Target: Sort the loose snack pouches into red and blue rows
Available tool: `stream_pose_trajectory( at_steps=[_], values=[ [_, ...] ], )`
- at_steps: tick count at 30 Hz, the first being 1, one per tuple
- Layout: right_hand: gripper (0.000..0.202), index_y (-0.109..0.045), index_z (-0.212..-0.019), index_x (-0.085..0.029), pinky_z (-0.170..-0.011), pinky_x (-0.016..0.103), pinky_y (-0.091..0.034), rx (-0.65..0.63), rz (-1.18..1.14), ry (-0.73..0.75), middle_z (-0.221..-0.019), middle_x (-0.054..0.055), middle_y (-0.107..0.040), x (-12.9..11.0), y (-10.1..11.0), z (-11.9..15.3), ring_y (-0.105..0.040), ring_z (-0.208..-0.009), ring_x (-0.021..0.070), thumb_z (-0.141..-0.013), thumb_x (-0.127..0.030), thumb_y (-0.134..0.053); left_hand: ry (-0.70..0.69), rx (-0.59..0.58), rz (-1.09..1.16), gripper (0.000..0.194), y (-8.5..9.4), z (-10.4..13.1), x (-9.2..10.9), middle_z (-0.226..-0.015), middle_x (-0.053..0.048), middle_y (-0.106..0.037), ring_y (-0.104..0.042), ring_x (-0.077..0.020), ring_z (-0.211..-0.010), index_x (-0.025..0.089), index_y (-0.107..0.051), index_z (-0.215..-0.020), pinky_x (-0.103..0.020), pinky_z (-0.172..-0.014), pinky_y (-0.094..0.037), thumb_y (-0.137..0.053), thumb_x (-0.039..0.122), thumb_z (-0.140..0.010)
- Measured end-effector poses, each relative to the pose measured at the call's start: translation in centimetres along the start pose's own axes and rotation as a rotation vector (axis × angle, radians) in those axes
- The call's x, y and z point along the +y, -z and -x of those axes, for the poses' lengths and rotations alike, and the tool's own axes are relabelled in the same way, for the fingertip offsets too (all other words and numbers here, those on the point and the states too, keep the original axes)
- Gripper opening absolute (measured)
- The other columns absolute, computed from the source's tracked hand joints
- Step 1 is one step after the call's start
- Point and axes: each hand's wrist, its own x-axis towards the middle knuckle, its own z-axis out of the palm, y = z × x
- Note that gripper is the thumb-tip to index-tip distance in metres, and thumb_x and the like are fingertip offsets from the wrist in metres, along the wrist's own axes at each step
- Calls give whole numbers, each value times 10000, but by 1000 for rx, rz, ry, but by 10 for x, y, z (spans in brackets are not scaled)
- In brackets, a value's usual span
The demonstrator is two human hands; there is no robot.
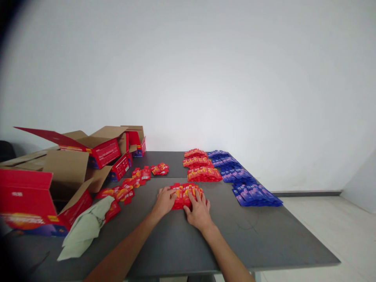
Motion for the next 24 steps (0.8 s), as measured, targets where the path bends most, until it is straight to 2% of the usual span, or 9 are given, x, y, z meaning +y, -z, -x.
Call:
stream_pose_trajectory(
  at_steps=[2,5,7,9,12,24],
  values=[
    [672,-330,-1479,-335,-1071,585,-198,-9,18,1,-1576,86,-233,-1,-1,0,-184,-1422,374,-858,-492,-533,-58,-63,-57,452,2,7,2,-1450,-101,-461,-363,-302,-1346,289,-610,-1286,-454,-1101,-271,-468,415,-876],
    [679,-325,-1479,-345,-1064,603,-187,-16,49,5,-1581,89,-217,0,-5,1,-167,-1424,387,-852,-479,-546,-84,-241,-85,703,0,17,-1,-1596,-63,-209,-121,-384,-1452,359,-397,-1447,-577,-1127,-149,-564,537,-788],
    [684,-316,-1480,-353,-1054,611,-194,-7,64,9,-1587,86,-197,0,-7,1,-166,-1422,396,-849,-467,-554,-78,-328,-102,788,-4,22,-5,-1621,-36,-97,-37,-409,-1460,396,-310,-1476,-635,-1113,-96,-605,506,-754],
    [674,-313,-1480,-358,-1042,603,-219,4,72,16,-1591,83,-186,1,-9,2,-168,-1420,398,-857,-461,-547,-91,-345,-112,753,-8,25,-8,-1626,-24,-42,-23,-397,-1464,405,-293,-1480,-636,-1117,-71,-578,419,-783],
    [641,-321,-1477,-357,-1020,578,-266,4,74,25,-1588,87,-195,2,-10,2,-163,-1421,392,-878,-462,-521,-122,-332,-103,688,-11,27,-10,-1627,-16,-17,-18,-372,-1471,385,-298,-1484,-594,-1140,-74,-511,339,-831],
    [593,-338,-1463,-383,-994,528,-317,-30,62,72,-1579,69,-229,16,-10,-6,-195,-1408,367,-900,-391,-523,-187,-330,-98,667,-15,23,-13,-1625,-28,-56,-43,-316,-1480,345,-305,-1489,-519,-1173,-93,-502,341,-852]
  ],
)
